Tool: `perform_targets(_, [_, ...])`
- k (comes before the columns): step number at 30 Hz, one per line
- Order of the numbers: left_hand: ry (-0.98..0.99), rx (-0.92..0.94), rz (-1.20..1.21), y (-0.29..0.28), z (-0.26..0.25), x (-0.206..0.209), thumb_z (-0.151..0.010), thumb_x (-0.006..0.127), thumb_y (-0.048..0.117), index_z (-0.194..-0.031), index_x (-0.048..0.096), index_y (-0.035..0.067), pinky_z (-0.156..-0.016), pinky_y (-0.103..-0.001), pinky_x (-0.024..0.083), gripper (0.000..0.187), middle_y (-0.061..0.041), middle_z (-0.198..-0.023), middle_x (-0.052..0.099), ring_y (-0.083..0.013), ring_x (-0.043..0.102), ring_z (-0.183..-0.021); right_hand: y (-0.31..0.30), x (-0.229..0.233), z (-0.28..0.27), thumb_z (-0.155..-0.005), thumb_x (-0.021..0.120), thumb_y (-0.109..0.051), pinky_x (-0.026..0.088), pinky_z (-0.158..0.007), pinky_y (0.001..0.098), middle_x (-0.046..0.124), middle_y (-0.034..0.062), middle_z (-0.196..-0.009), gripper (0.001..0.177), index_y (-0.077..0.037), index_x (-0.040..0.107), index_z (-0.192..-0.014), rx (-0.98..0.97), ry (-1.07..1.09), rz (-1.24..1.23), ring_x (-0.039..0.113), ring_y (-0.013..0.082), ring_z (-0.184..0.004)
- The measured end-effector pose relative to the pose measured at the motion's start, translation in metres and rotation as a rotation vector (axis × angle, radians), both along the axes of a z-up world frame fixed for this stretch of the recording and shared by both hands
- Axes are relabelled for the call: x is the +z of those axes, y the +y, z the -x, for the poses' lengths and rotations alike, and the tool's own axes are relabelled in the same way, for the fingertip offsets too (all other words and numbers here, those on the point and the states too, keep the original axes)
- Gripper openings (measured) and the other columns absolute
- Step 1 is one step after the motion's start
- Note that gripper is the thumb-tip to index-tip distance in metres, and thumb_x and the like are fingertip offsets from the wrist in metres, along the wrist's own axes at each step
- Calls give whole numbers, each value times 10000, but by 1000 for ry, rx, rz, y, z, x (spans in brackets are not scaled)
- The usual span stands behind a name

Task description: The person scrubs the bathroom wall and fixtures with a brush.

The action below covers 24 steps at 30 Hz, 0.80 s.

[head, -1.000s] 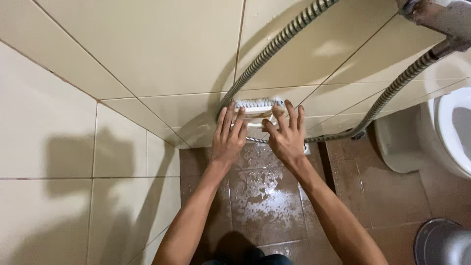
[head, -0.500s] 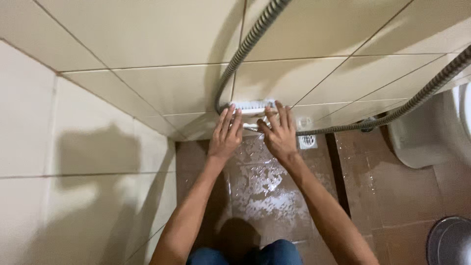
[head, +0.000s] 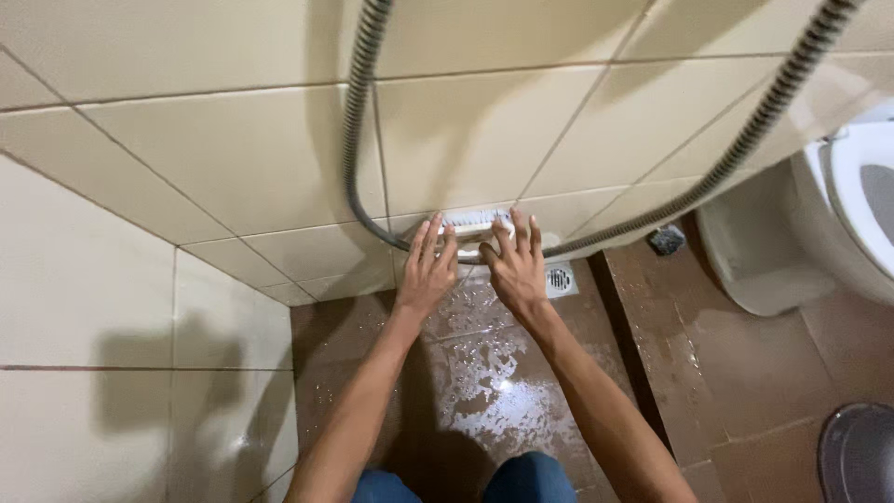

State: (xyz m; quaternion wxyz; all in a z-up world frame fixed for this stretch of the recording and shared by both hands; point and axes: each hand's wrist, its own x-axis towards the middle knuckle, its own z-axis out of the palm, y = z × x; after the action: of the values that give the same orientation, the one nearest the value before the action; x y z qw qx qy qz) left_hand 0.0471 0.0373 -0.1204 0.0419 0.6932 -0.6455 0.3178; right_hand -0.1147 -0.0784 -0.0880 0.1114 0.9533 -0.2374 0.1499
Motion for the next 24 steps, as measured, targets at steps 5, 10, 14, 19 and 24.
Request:
perform_targets(5, [109, -96, 186, -35, 25, 3, -919, 743, 88, -1178, 740, -44, -1281, -530, 343, 291, -167, -1456, 574, -407, 406, -1489, -21, 22, 25, -956, 591, -147, 17, -1251, 612, 436, 132, -1585, 238, -187, 752, -1125, -83, 2, 23, 177, 417, -1548])
perform_targets(10, [160, -99, 162, -59, 51, 34, -897, 739, 65, -1182, 741, 4, -1263, -571, 330, 291, -141, -1537, 491, -415, 359, -1500, -47, 43, 53, -985, 560, -212, -31, -1256, 593, 378, 135, -1625, 315, -228, 712, -1260, -120, 16, 136, 107, 406, -1549])
perform_targets(14, [237, -128, 239, -75, 63, 64, -906, 707, 44, -1255, 731, 12, -1229, -594, 282, 352, -172, -1609, 409, -417, 253, -1521, -66, 67, 68, -972, 566, -211, -35, -1254, 568, 304, 119, -1669, 357, -266, 702, -1299, -129, -6, 148, 88, 394, -1549])
perform_targets(19, [254, -105, 179, -75, 75, 132, -928, 734, 64, -1201, 723, 26, -1279, -583, 288, 276, -145, -1564, 485, -398, 288, -1533, -68, 124, 81, -1019, 596, -226, -26, -1293, 560, 273, 101, -1701, 266, -221, 737, -1245, -101, -67, 104, 84, 386, -1577])
perform_targets(24, [121, 5, 123, -54, 75, 209, -851, 718, 51, -1163, 762, 78, -1250, -557, 325, 316, -120, -1441, 581, -386, 372, -1476, -54, 186, 75, -1015, 601, -193, -13, -1294, 565, 353, 122, -1667, 223, -189, 758, -1174, -59, -111, 30, 106, 372, -1584])
